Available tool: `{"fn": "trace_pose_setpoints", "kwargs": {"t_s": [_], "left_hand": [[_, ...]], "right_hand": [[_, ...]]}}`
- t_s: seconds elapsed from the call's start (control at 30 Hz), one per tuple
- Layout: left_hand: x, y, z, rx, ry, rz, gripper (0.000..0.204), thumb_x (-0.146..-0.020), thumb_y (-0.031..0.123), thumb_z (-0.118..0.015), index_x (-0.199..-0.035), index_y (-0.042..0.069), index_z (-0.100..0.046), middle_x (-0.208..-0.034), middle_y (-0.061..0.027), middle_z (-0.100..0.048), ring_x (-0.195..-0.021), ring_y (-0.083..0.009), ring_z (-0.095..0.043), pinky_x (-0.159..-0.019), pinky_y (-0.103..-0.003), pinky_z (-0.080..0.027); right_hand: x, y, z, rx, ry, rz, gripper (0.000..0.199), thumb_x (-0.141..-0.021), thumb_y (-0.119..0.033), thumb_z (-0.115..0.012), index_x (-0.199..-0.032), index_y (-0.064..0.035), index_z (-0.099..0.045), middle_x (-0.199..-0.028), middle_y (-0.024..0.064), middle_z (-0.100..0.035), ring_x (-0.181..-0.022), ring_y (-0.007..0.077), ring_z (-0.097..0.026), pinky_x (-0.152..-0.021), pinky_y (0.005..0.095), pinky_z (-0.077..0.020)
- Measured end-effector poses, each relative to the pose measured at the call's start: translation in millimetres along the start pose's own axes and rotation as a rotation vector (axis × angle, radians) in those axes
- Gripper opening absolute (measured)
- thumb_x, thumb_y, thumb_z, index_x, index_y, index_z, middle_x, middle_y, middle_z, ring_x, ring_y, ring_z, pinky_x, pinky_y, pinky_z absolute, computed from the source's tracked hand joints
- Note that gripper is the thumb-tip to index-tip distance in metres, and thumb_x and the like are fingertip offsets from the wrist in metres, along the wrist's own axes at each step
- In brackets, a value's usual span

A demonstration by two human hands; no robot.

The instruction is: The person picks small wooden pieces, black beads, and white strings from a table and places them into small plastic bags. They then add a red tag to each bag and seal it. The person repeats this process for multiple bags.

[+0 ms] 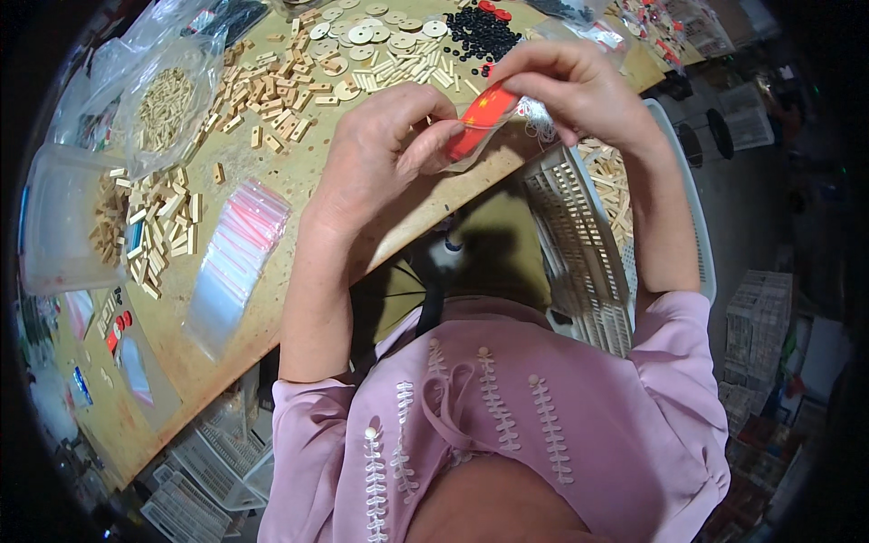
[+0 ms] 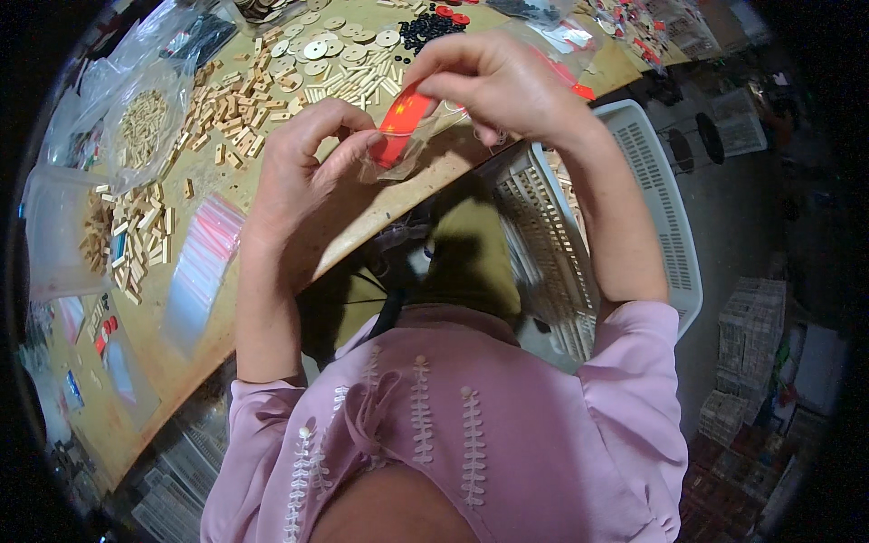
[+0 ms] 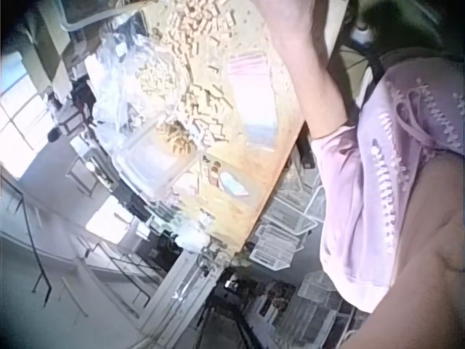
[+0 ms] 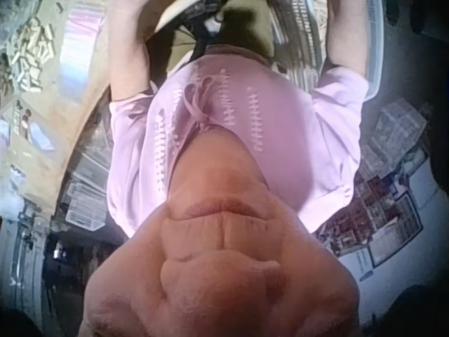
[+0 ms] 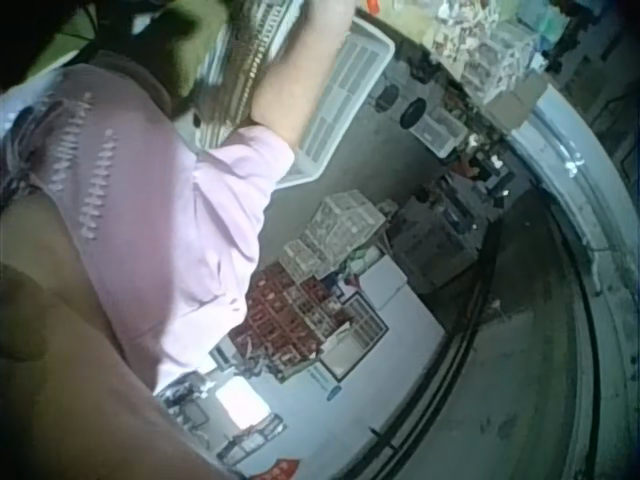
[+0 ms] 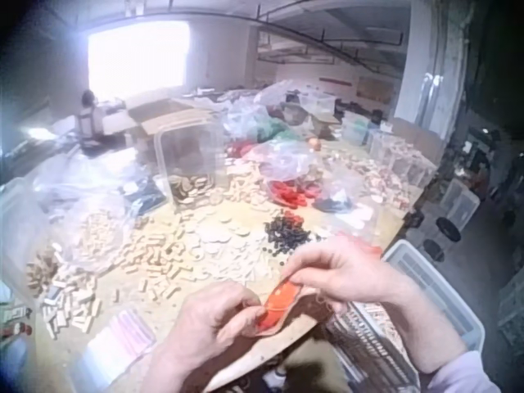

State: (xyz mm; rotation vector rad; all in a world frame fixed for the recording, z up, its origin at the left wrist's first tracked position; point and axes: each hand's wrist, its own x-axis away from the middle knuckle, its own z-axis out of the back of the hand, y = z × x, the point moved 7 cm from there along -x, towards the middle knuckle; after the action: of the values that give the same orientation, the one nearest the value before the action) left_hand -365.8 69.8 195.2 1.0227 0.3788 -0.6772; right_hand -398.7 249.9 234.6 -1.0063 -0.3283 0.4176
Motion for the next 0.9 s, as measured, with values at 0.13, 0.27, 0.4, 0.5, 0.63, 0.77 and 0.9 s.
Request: {"fn": "trace_pose_setpoints", "kwargs": {"t_s": [0.13,0.27,0.4,0.5,0.63,0.77,0.9], "left_hand": [[-1,1,-1,0.002,0.012,-0.012,0.014,-0.086,0.013,-0.077,-0.091,0.005,-0.068,-0.082,-0.0104,-0.066,-0.075,-0.0289,-0.066,-0.068,-0.037,-0.053],[0,1,-2,0.007,0.007,0.006,0.013,-0.086,0.013,-0.077,-0.091,0.004,-0.068,-0.082,-0.0104,-0.067,-0.074,-0.0283,-0.066,-0.068,-0.037,-0.053],[0,-2,-2,0.074,0.021,0.063,0.013,-0.086,0.011,-0.077,-0.09,0.003,-0.068,-0.081,-0.0105,-0.066,-0.074,-0.0267,-0.066,-0.067,-0.036,-0.053],[-1,-2,0,0.135,0.004,0.1,0.011,-0.087,0.007,-0.077,-0.091,0.0,-0.069,-0.084,-0.0084,-0.068,-0.077,-0.0215,-0.067,-0.071,-0.032,-0.053],[-1,0,-5,0.077,0.006,-0.05,0.011,-0.085,0.008,-0.078,-0.091,0.002,-0.07,-0.082,-0.0095,-0.067,-0.075,-0.0224,-0.066,-0.065,-0.033,-0.055],[-1,0,-1,0.173,0.03,0.032,0.012,-0.085,0.008,-0.079,-0.091,0.002,-0.071,-0.084,-0.0087,-0.067,-0.075,-0.0222,-0.066,-0.066,-0.033,-0.054],[-1,-2,1,0.121,0.012,0.009,0.012,-0.086,0.008,-0.079,-0.091,0.001,-0.07,-0.086,-0.0082,-0.068,-0.078,-0.021,-0.066,-0.07,-0.032,-0.054]], "right_hand": [[-4,11,11,-0.036,-0.028,-0.024,0.015,-0.101,-0.012,-0.063,-0.109,-0.0038,-0.072,-0.081,0.0004,-0.07,-0.044,0.0019,-0.052,-0.039,0.018,-0.0395],[-6,15,-11,-0.004,-0.099,-0.069,0.014,-0.1,-0.011,-0.063,-0.107,-0.0027,-0.071,-0.077,0.0002,-0.069,-0.044,0.0035,-0.053,-0.039,0.0202,-0.0407],[-4,7,-12,0.005,-0.071,-0.083,0.014,-0.1,-0.012,-0.063,-0.106,-0.0032,-0.071,-0.079,0.0004,-0.069,-0.044,0.0038,-0.052,-0.039,0.0209,-0.0406],[-3,10,1,-0.013,-0.036,-0.057,0.014,-0.099,-0.012,-0.063,-0.107,-0.0039,-0.073,-0.078,-0.0004,-0.069,-0.043,0.0024,-0.051,-0.038,0.0194,-0.0389],[-4,4,-16,0.122,-0.199,-0.015,0.014,-0.1,-0.011,-0.064,-0.105,-0.0048,-0.075,-0.074,-0.0028,-0.068,-0.043,0.0011,-0.051,-0.038,0.0181,-0.0389],[-4,-9,-25,0.201,-0.204,0.017,0.015,-0.102,-0.014,-0.063,-0.106,-0.0041,-0.074,-0.072,-0.0019,-0.066,-0.046,0.0032,-0.053,-0.04,0.0204,-0.041],[-7,-2,-40,0.268,-0.385,-0.057,0.017,-0.104,-0.014,-0.06,-0.108,-0.0014,-0.07,-0.072,0.0012,-0.065,-0.05,0.0054,-0.057,-0.043,0.0221,-0.0439]]}}
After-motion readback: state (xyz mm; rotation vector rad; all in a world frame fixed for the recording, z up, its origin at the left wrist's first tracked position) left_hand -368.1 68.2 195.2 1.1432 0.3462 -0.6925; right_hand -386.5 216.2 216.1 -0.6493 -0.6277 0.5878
